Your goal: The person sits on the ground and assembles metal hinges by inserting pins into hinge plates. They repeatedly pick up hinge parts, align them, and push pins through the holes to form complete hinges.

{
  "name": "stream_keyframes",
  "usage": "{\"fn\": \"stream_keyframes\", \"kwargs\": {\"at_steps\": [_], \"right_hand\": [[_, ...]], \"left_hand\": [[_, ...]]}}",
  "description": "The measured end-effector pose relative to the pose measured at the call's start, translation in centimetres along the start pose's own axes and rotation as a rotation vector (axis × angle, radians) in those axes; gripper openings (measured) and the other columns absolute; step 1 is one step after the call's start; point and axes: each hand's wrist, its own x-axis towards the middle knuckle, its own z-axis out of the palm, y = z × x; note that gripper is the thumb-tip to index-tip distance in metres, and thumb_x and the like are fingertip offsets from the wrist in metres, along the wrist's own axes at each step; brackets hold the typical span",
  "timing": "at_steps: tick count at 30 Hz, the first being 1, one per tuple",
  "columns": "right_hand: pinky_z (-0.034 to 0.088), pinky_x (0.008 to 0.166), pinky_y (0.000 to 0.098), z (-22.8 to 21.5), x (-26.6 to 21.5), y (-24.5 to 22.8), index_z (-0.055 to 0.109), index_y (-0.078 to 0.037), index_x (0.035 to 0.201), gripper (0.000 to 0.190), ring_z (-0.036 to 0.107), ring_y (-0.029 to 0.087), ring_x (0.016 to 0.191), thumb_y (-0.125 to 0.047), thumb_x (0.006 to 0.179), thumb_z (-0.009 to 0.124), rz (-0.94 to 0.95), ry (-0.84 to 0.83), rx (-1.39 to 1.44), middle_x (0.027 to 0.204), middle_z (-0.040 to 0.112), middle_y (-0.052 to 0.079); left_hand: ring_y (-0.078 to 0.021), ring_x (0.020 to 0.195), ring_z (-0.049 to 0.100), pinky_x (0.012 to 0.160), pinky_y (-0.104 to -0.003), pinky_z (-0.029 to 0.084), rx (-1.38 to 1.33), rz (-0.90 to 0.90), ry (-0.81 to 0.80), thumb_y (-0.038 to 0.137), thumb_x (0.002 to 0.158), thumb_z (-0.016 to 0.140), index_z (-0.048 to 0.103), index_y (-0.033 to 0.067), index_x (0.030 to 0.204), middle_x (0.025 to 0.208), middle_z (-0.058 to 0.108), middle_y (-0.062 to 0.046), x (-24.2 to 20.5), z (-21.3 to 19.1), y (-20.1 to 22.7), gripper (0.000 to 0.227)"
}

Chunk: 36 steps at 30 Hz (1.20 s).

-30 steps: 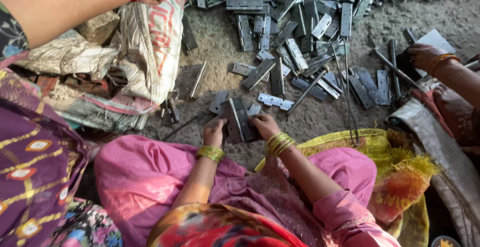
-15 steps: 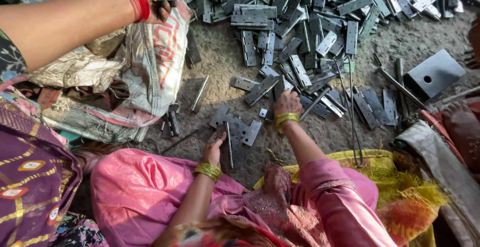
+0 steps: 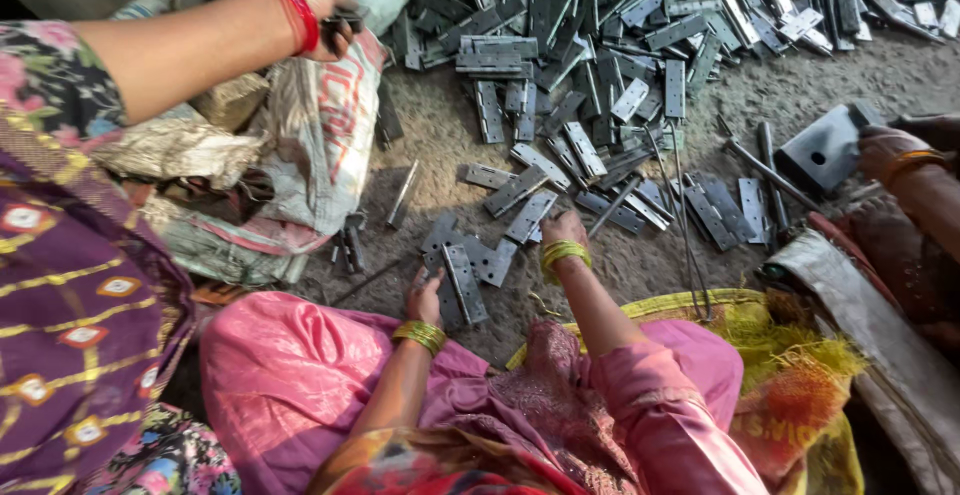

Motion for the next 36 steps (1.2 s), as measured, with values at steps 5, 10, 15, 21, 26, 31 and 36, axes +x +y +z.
{"fn": "stream_keyframes", "kwargs": {"at_steps": [5, 10, 15, 21, 26, 31, 36], "right_hand": [[0.054, 0.09, 0.0519, 2.6, -2.8, -4.5, 0.042, 0.005, 0.138, 0.087, 0.067, 0.047, 0.106, -0.049, 0.081, 0.081, 0.022, 0.055, -0.026, 0.113, 0.068, 0.031], [0.057, 0.09, 0.05, 2.1, -2.2, -5.5, 0.039, 0.01, 0.138, 0.088, 0.07, 0.044, 0.107, -0.042, 0.08, 0.08, -0.123, 0.054, -0.114, 0.113, 0.071, 0.028], [0.053, 0.097, 0.0501, 0.1, -2.3, -4.3, 0.037, 0.005, 0.142, 0.085, 0.068, 0.046, 0.11, -0.039, 0.084, 0.08, 0.088, -0.08, -0.037, 0.115, 0.069, 0.031], [0.053, 0.087, 0.0485, 2.4, -4.5, -7.3, 0.02, 0.0, 0.153, 0.113, 0.064, 0.046, 0.108, -0.038, 0.072, 0.089, 0.012, 0.05, -0.162, 0.123, 0.06, 0.032], [0.057, 0.083, 0.0439, -0.7, -1.9, -5.2, 0.027, -0.002, 0.151, 0.094, 0.068, 0.036, 0.102, -0.025, 0.079, 0.082, 0.036, -0.173, 0.024, 0.118, 0.064, 0.025], [0.06, 0.08, 0.0394, -4.8, -6.6, -2.2, 0.035, -0.004, 0.149, 0.076, 0.072, 0.027, 0.097, -0.012, 0.086, 0.076, -0.074, -0.503, 0.833, 0.114, 0.068, 0.018], [0.063, 0.078, 0.0359, -4.3, -13.1, -1.3, 0.035, -0.008, 0.151, 0.07, 0.074, 0.021, 0.091, -0.007, 0.093, 0.074, -0.119, -0.754, 0.576, 0.112, 0.07, 0.013]], "left_hand": [[-0.0168, 0.094, 0.065, 0.087, -0.031, 0.049, 0.12, 0.081, -0.056, 0.018, 0.093, 0.066, 0.072, 0.0016, 0.12, 0.108, 0.076, -0.007, -0.3, -0.6, -0.1, 0.032], [-0.0175, 0.096, 0.066, 0.089, -0.03, 0.049, 0.165, 0.117, -0.049, 0.018, 0.092, 0.068, 0.071, 0.0005, 0.12, 0.109, 0.076, -0.008, 0.3, -0.6, 0.4, 0.034], [-0.0216, 0.091, 0.065, 0.086, -0.033, 0.049, 0.292, 0.039, -0.02, 0.02, 0.092, 0.068, 0.073, -0.0008, 0.119, 0.104, 0.077, -0.01, -0.2, -0.3, -0.9, 0.034], [-0.0206, 0.1, 0.068, 0.092, -0.032, 0.05, 0.22, 0.155, -0.105, 0.021, 0.093, 0.07, 0.07, -0.0005, 0.122, 0.112, 0.077, -0.011, -0.3, 0.0, 0.1, 0.036], [-0.0215, 0.102, 0.066, 0.092, -0.032, 0.049, 0.214, 0.007, 0.005, 0.022, 0.091, 0.07, 0.068, 0.0032, 0.127, 0.115, 0.075, -0.009, 0.2, -0.4, -0.7, 0.04], [-0.0238, 0.103, 0.069, 0.093, -0.034, 0.05, 0.253, 0.132, -0.029, 0.022, 0.092, 0.066, 0.072, 0.0031, 0.123, 0.115, 0.077, -0.011, 0.4, -0.9, -0.9, 0.037], [-0.0235, 0.097, 0.07, 0.09, -0.034, 0.051, 0.232, 0.144, -0.06, 0.024, 0.09, 0.069, 0.072, 0.0013, 0.118, 0.109, 0.078, -0.011, -0.6, -0.4, 1.7, 0.036]]}}
